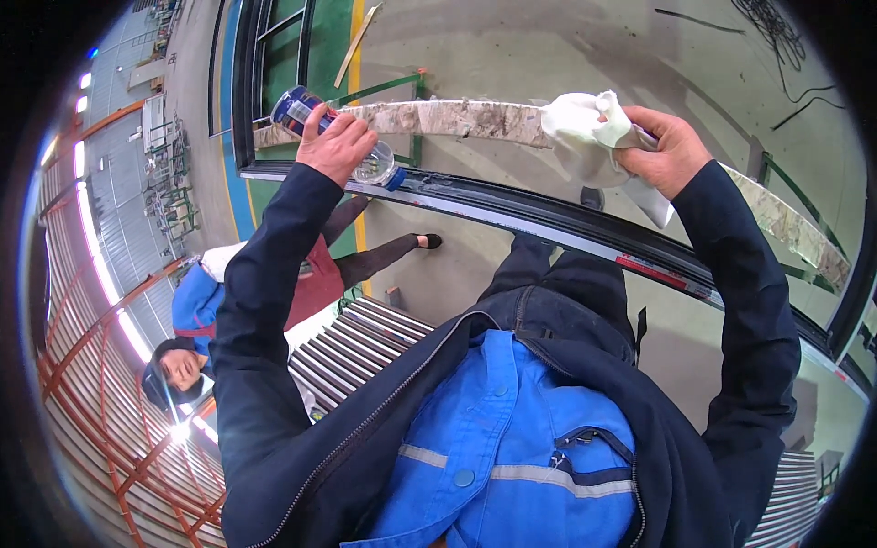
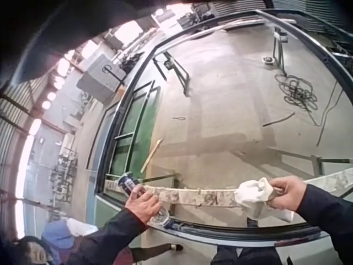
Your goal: Wiping down a long metal beam or structural frame using a cleaning cloth and liquid from a bottle.
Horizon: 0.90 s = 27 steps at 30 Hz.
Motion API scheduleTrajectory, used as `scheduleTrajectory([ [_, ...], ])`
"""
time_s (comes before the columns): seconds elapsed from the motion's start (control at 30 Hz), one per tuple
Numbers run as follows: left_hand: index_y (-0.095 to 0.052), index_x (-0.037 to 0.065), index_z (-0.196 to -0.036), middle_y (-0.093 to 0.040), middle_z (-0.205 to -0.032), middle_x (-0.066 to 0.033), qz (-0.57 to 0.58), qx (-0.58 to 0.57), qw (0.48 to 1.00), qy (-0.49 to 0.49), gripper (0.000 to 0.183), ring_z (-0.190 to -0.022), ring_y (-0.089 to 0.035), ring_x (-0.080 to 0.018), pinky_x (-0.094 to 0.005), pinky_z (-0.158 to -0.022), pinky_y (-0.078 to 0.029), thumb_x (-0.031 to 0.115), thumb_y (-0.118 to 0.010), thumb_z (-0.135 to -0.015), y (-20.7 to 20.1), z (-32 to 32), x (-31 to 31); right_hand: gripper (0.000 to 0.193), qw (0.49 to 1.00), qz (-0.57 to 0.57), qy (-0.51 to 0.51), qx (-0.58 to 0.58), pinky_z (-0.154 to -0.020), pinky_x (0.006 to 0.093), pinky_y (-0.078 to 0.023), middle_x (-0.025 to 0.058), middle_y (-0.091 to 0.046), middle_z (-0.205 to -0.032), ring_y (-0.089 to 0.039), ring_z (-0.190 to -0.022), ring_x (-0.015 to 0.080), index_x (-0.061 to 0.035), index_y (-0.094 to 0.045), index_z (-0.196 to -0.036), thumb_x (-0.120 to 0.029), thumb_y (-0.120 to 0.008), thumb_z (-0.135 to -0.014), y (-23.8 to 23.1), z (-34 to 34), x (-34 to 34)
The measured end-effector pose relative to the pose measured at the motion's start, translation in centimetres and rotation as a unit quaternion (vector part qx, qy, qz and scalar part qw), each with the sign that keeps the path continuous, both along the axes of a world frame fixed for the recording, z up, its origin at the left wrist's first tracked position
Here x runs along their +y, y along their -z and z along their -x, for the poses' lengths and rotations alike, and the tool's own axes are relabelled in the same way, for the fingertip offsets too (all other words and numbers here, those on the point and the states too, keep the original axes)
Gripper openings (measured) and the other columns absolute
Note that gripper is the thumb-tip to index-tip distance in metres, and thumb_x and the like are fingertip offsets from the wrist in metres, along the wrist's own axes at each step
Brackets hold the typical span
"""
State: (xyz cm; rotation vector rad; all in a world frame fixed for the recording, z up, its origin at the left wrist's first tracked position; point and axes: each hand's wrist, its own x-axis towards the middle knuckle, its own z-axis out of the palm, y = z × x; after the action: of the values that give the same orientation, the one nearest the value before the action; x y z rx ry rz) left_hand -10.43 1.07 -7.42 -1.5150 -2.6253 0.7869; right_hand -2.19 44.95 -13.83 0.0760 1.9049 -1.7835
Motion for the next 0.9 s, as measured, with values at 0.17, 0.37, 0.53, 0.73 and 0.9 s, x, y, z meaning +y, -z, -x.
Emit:
scheduleTrajectory([
  [0.17,-0.059,0.021,-0.097,-0.059,-0.095,0.0063,-0.018,-0.006,0.999,-0.027,0.02,-0.109,-0.055,-0.0127,-0.0492,-0.107,-0.024,0.015,-0.059,-0.078,-0.6,-0.4,-1.0,0.04,0.999,0.028,-0.007,-0.026,-0.085,0.0274,-0.047,-0.0012,-0.064,-0.102,-0.058,-0.09,0.0087,-0.0102,-0.065,-0.12,0.0,-0.065,-0.081,-0.2,0.5,0.3],
  [0.37,-0.061,0.017,-0.115,-0.062,-0.118,-0.0004,-0.208,0.001,0.949,-0.238,0.055,-0.118,-0.054,-0.019,-0.0471,-0.108,-0.026,0.016,-0.077,-0.062,-1.7,-3.3,-2.4,0.047,0.993,0.089,0.045,-0.066,-0.09,0.0315,-0.048,0.0036,-0.065,-0.11,-0.061,-0.099,0.0139,-0.0065,-0.058,-0.127,-0.001,-0.066,-0.081,-1.0,1.4,0.1],
  [0.53,-0.059,0.006,-0.113,-0.066,-0.11,-0.0088,-0.455,0.005,0.819,-0.35,0.065,-0.103,-0.063,-0.0245,-0.0367,-0.093,-0.047,0.017,-0.089,-0.056,-4.2,-7.7,-1.2,0.047,0.974,0.192,0.061,-0.104,-0.093,0.0349,-0.049,0.0066,-0.064,-0.113,-0.062,-0.105,0.0193,-0.0024,-0.055,-0.127,0.002,-0.063,-0.081,-2.4,3.1,-1.7],
  [0.73,-0.057,0.0,-0.116,-0.068,-0.102,-0.0069,-0.654,-0.159,0.589,-0.448,0.065,-0.094,-0.065,-0.0181,-0.032,-0.086,-0.051,0.02,-0.091,-0.064,-5.8,-14.9,-1.2,0.054,0.96,0.24,0.046,-0.138,-0.094,0.0401,-0.049,0.0088,-0.061,-0.118,-0.062,-0.106,0.0217,-0.0029,-0.049,-0.132,-0.006,-0.069,-0.083,-4.2,4.2,-3.9],
  [0.9,-0.052,-0.002,-0.121,-0.067,-0.098,-0.0118,-0.785,-0.252,0.421,-0.378,0.065,-0.091,-0.067,-0.0215,-0.0355,-0.082,-0.055,0.009,-0.087,-0.068,-5.9,-20.8,0.3,0.057,0.968,0.212,0.012,-0.132,-0.095,0.0413,-0.049,0.0093,-0.061,-0.118,-0.062,-0.107,0.0225,-0.0032,-0.047,-0.134,-0.009,-0.072,-0.082,-4.6,3.6,-5.6],
])
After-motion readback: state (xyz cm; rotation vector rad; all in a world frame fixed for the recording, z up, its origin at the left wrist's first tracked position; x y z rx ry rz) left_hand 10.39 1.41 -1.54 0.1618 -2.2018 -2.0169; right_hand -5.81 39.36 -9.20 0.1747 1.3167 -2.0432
